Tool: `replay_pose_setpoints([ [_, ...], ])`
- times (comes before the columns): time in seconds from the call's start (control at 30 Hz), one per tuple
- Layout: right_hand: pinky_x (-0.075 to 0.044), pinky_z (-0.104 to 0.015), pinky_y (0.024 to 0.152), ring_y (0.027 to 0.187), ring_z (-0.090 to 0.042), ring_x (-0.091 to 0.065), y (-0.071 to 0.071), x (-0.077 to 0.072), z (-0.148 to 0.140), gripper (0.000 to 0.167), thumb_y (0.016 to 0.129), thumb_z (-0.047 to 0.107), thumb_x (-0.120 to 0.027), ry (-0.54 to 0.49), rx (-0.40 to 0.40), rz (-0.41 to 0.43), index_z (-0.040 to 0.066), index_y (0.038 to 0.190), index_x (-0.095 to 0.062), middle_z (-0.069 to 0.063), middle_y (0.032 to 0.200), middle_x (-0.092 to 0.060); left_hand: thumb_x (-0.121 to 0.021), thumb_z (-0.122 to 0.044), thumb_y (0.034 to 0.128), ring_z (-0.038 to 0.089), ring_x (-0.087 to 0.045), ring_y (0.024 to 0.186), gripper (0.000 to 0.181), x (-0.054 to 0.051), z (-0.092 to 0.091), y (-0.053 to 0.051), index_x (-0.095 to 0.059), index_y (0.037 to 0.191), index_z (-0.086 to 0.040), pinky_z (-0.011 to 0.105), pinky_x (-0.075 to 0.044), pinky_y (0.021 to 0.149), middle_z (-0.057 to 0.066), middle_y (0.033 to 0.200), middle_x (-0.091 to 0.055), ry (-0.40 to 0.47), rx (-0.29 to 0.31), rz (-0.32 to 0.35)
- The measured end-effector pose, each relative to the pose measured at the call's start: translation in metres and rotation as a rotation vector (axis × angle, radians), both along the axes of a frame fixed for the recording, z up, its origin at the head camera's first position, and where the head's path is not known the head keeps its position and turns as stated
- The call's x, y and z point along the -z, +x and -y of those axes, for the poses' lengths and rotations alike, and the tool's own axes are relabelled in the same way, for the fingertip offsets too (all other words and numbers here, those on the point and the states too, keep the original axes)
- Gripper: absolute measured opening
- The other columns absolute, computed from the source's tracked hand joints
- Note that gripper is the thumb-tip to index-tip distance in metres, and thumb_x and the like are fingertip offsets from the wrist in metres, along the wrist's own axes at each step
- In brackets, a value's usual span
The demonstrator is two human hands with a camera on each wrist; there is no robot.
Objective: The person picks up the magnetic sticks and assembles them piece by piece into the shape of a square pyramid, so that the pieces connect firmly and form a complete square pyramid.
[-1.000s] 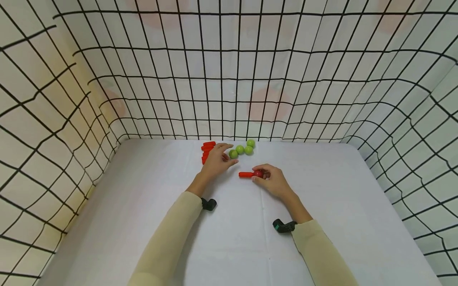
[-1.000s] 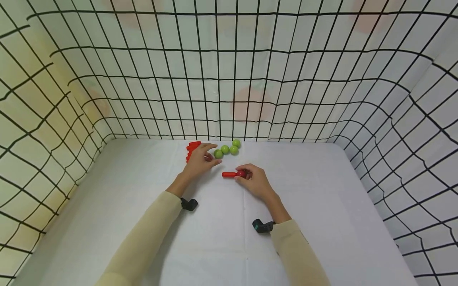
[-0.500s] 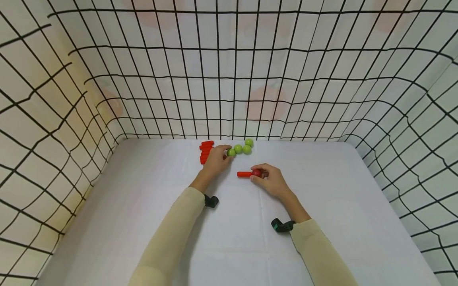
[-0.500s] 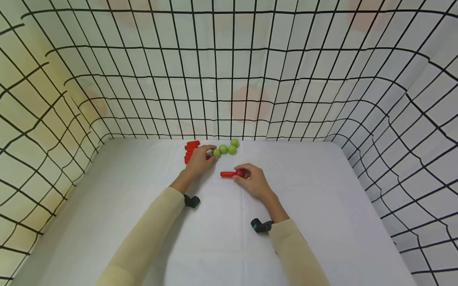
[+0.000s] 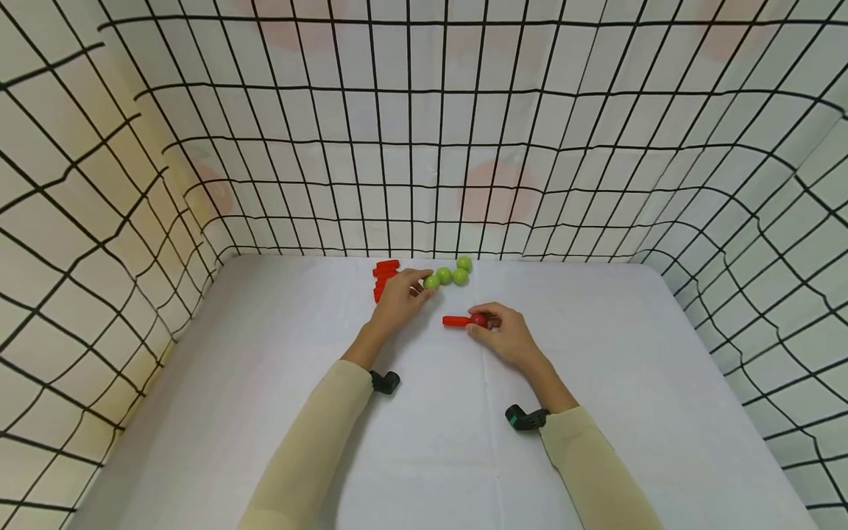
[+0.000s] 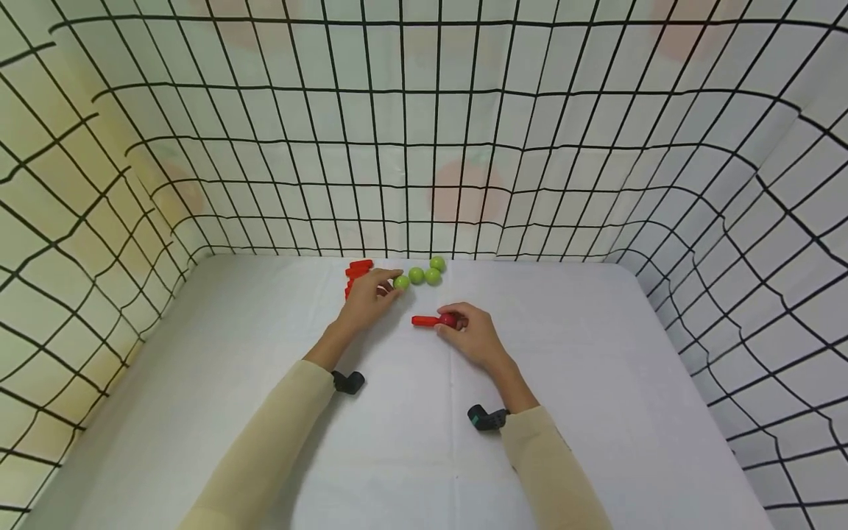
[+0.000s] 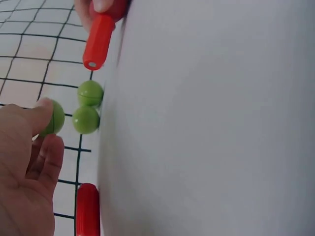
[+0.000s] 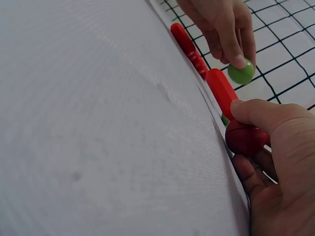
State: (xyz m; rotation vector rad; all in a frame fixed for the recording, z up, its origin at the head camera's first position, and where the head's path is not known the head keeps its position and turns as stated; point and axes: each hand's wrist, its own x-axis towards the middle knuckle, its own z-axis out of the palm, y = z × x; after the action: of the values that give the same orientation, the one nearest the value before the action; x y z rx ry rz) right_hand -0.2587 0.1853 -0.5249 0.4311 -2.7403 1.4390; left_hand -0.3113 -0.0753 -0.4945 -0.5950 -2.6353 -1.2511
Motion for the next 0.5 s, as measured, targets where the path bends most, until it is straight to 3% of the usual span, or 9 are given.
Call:
replay_pose_setpoints([
  [0.13, -0.051, -0.029, 0.083, 0.097, -0.021, -0.061, 0.001, 0.0, 0.0, 0.035, 0.092, 0.027, -0.079, -0.011, -0.002, -0.003, 0.014, 0.124, -0.072, -0.007, 0.117, -0.07, -0.078, -0.02, 0.0937, 0.02, -0.07, 0.104, 0.043, 0.0, 0.007, 0.015, -0.069, 0.134, -0.01, 0.03, -0.061, 0.091, 0.007, 0.124, -0.072, -0.001, 0.042, 0.05],
  [0.3, -0.05, -0.027, 0.078, 0.093, -0.021, -0.06, 0.002, -0.001, -0.001, 0.035, 0.092, 0.026, -0.079, -0.019, -0.007, -0.016, 0.014, 0.124, -0.072, -0.007, 0.114, -0.071, -0.079, -0.015, 0.0916, 0.019, -0.069, 0.1, 0.04, 0.003, 0.014, 0.033, -0.071, 0.13, -0.007, 0.03, -0.06, 0.094, 0.006, 0.115, -0.074, 0.02, 0.098, 0.109],
  [0.5, -0.048, -0.026, 0.074, 0.09, -0.021, -0.059, 0.002, 0.0, -0.001, 0.034, 0.092, 0.024, -0.079, -0.034, -0.015, -0.025, 0.012, 0.123, -0.073, -0.008, 0.11, -0.071, -0.08, -0.013, 0.0904, 0.016, -0.069, 0.096, 0.037, 0.01, 0.018, 0.044, -0.072, 0.126, -0.009, 0.03, -0.06, 0.093, 0.004, 0.11, -0.074, 0.019, 0.128, 0.142],
])
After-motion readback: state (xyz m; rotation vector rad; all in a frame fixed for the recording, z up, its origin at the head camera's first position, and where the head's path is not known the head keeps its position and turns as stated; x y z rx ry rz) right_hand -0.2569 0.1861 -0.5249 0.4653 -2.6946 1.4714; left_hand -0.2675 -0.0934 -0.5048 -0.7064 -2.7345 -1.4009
